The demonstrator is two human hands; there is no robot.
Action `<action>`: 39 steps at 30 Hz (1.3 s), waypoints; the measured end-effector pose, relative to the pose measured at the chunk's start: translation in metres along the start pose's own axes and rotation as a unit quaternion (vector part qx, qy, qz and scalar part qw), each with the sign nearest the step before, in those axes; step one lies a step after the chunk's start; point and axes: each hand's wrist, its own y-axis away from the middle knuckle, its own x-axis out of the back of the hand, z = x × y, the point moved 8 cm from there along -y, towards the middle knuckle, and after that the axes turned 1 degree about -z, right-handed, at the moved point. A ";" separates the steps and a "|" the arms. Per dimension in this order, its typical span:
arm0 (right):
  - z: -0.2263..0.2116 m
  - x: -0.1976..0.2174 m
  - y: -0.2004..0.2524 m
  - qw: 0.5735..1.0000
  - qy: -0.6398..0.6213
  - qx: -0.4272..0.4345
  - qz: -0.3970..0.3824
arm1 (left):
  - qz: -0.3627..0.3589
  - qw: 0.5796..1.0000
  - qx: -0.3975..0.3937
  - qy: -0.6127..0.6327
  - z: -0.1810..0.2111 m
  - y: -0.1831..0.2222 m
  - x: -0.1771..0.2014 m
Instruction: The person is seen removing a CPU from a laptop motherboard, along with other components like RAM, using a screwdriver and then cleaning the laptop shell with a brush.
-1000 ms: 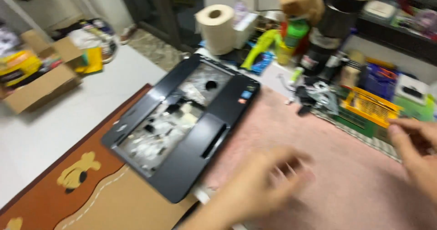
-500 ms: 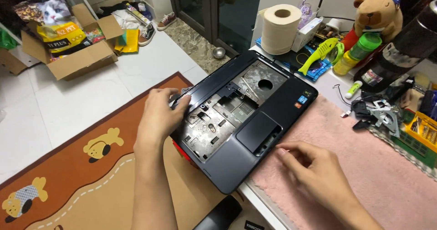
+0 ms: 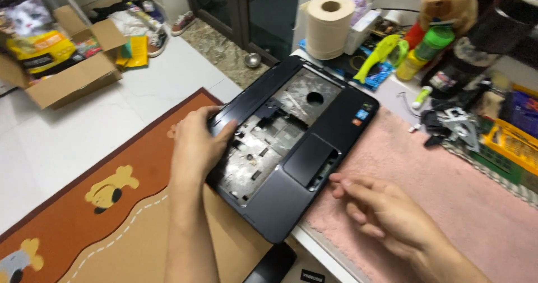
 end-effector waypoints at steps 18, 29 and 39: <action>-0.017 -0.038 0.007 0.994 -0.083 0.065 -0.023 | -0.008 1.000 0.001 0.006 -0.001 0.004 0.007; -0.019 -0.054 0.001 0.995 -0.082 0.054 -0.033 | 0.055 0.972 0.211 0.088 -0.063 0.041 0.065; -0.056 0.008 -0.016 0.973 -0.102 0.193 -0.079 | -0.255 0.920 0.272 0.116 -0.057 0.065 0.025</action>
